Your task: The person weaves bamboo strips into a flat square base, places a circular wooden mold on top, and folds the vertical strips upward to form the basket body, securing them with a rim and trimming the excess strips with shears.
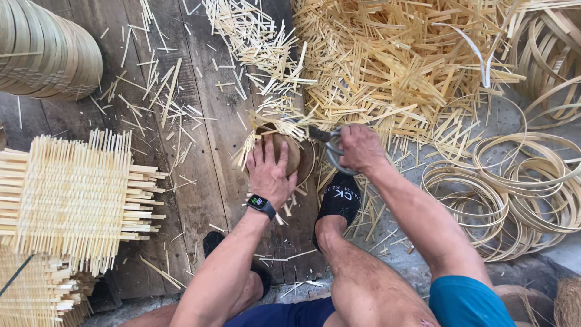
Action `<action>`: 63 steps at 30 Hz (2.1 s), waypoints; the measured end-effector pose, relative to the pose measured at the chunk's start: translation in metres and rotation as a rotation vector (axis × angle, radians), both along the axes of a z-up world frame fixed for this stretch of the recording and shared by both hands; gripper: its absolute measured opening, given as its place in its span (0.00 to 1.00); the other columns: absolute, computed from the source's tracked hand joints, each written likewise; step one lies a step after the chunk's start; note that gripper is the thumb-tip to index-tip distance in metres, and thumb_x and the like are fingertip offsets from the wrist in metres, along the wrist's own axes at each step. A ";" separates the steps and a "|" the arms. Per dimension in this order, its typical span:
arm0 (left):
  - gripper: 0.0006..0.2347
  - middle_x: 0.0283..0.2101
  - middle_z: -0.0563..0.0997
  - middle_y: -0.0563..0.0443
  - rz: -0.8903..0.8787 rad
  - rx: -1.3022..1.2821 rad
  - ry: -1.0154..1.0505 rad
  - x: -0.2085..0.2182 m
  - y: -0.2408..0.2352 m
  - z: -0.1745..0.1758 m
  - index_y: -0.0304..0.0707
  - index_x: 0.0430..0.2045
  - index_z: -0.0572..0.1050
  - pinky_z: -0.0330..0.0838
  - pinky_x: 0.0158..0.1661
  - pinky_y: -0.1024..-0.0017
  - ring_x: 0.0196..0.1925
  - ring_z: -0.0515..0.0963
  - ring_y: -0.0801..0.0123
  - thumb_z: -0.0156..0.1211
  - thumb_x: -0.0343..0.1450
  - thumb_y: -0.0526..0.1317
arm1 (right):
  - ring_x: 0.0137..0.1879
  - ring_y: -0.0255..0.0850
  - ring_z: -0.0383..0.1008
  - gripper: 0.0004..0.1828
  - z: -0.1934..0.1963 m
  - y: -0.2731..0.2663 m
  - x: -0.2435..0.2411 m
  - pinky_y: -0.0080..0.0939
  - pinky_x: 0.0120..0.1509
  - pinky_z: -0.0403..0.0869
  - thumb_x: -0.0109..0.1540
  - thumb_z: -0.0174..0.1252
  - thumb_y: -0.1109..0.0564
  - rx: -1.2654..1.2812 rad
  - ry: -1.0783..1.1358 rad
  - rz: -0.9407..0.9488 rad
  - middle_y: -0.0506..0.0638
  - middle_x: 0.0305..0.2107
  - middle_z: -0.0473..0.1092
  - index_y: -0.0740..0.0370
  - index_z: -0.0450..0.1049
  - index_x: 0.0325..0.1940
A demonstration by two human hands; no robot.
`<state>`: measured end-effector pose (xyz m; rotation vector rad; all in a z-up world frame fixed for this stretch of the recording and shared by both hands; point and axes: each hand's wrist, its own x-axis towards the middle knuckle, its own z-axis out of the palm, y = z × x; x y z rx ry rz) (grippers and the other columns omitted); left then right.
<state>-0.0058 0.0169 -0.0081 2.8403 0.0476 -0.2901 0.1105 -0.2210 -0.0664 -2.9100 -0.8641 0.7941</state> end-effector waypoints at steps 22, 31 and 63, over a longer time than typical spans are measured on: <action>0.35 0.75 0.53 0.39 -0.326 -0.264 -0.035 0.007 0.030 -0.008 0.50 0.60 0.75 0.46 0.72 0.46 0.75 0.53 0.38 0.73 0.53 0.36 | 0.49 0.54 0.76 0.31 0.016 0.014 0.005 0.55 0.54 0.77 0.59 0.56 0.38 -0.009 -0.132 0.057 0.65 0.42 0.73 0.70 0.72 0.49; 0.38 0.73 0.56 0.36 0.071 -0.298 -0.118 -0.015 0.013 -0.001 0.40 0.62 0.64 0.49 0.70 0.45 0.73 0.55 0.39 0.76 0.56 0.47 | 0.47 0.50 0.78 0.16 0.002 -0.017 0.009 0.50 0.53 0.78 0.64 0.51 0.55 -0.058 0.103 0.055 0.62 0.41 0.74 0.66 0.71 0.52; 0.40 0.73 0.62 0.47 -0.069 -0.347 -0.134 -0.006 0.031 -0.015 0.45 0.63 0.68 0.56 0.70 0.45 0.73 0.59 0.41 0.77 0.52 0.44 | 0.39 0.47 0.79 0.13 0.006 0.007 0.017 0.45 0.45 0.80 0.71 0.47 0.53 0.033 0.152 -0.072 0.57 0.37 0.75 0.63 0.73 0.50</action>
